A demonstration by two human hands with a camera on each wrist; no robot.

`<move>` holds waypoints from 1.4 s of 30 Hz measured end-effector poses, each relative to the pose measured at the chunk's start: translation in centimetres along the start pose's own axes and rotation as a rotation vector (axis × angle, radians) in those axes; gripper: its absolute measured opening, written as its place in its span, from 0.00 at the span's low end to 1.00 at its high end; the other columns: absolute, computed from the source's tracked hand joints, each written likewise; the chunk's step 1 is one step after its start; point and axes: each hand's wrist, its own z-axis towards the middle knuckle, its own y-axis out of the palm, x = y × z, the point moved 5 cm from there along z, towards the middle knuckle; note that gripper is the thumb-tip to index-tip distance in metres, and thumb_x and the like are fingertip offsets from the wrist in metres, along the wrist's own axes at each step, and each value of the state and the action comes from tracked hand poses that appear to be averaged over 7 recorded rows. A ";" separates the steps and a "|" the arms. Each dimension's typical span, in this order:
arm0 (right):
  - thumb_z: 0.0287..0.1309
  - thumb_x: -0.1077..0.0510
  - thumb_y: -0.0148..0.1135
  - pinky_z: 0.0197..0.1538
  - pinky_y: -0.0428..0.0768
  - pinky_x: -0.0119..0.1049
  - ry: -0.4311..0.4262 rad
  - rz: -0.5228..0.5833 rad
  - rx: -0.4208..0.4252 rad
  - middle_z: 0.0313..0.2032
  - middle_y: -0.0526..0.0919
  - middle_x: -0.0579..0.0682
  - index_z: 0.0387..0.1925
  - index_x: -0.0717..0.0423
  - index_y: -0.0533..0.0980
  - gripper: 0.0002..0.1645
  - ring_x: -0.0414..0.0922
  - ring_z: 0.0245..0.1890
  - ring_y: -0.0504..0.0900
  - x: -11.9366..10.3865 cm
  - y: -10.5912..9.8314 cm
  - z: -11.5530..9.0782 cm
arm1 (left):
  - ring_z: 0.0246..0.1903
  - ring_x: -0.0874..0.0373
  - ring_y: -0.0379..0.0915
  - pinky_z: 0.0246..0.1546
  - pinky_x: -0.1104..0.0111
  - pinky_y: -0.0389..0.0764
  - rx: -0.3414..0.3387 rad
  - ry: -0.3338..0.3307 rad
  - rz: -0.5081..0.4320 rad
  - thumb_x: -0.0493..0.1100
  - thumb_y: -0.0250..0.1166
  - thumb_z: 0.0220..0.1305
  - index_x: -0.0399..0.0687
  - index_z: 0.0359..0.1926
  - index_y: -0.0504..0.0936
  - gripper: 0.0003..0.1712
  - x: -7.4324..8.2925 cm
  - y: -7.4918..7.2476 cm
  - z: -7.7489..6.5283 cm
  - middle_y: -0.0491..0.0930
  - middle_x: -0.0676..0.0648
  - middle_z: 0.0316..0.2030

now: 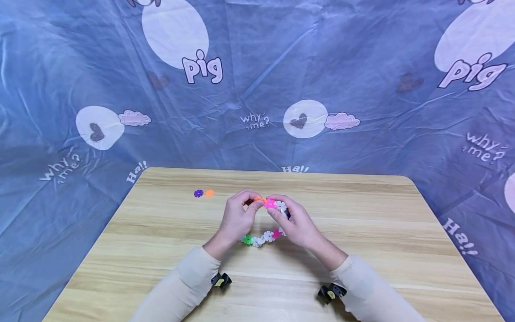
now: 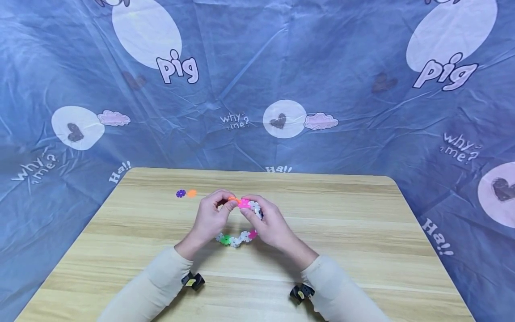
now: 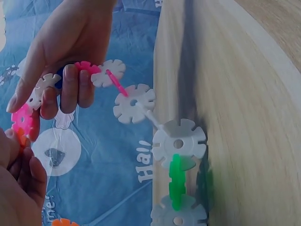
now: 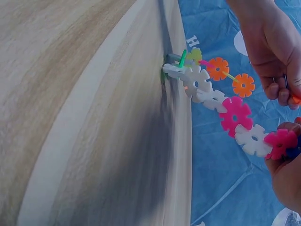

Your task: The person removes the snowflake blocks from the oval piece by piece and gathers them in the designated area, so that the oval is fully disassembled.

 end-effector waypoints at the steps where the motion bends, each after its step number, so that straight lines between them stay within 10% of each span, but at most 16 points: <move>1: 0.77 0.60 0.63 0.47 0.85 0.33 -0.010 -0.002 0.006 0.49 0.89 0.56 0.66 0.61 0.78 0.21 0.36 0.37 0.81 0.0 0.0 0.0 | 0.33 0.56 0.80 0.37 0.71 0.84 -0.002 0.013 0.017 0.31 0.72 0.68 0.34 0.37 0.86 0.03 0.0 0.0 0.0 0.87 0.40 0.34; 19: 0.76 0.56 0.65 0.36 0.83 0.33 0.063 -0.016 0.014 0.42 0.86 0.54 0.67 0.57 0.78 0.22 0.39 0.29 0.79 0.6 -0.3 0.0 | 0.36 0.53 0.81 0.41 0.69 0.84 -0.027 0.008 0.081 0.34 0.69 0.72 0.36 0.43 0.87 0.03 -0.8 -0.8 0.1 0.88 0.41 0.38; 42: 0.76 0.55 0.66 0.38 0.83 0.31 0.066 -0.006 -0.007 0.39 0.86 0.52 0.66 0.55 0.79 0.21 0.37 0.30 0.79 0.9 -0.5 -0.1 | 0.37 0.59 0.80 0.38 0.77 0.79 0.136 -0.446 0.105 0.38 0.71 0.74 0.38 0.53 0.90 0.12 -6.1 -6.9 2.0 0.89 0.36 0.42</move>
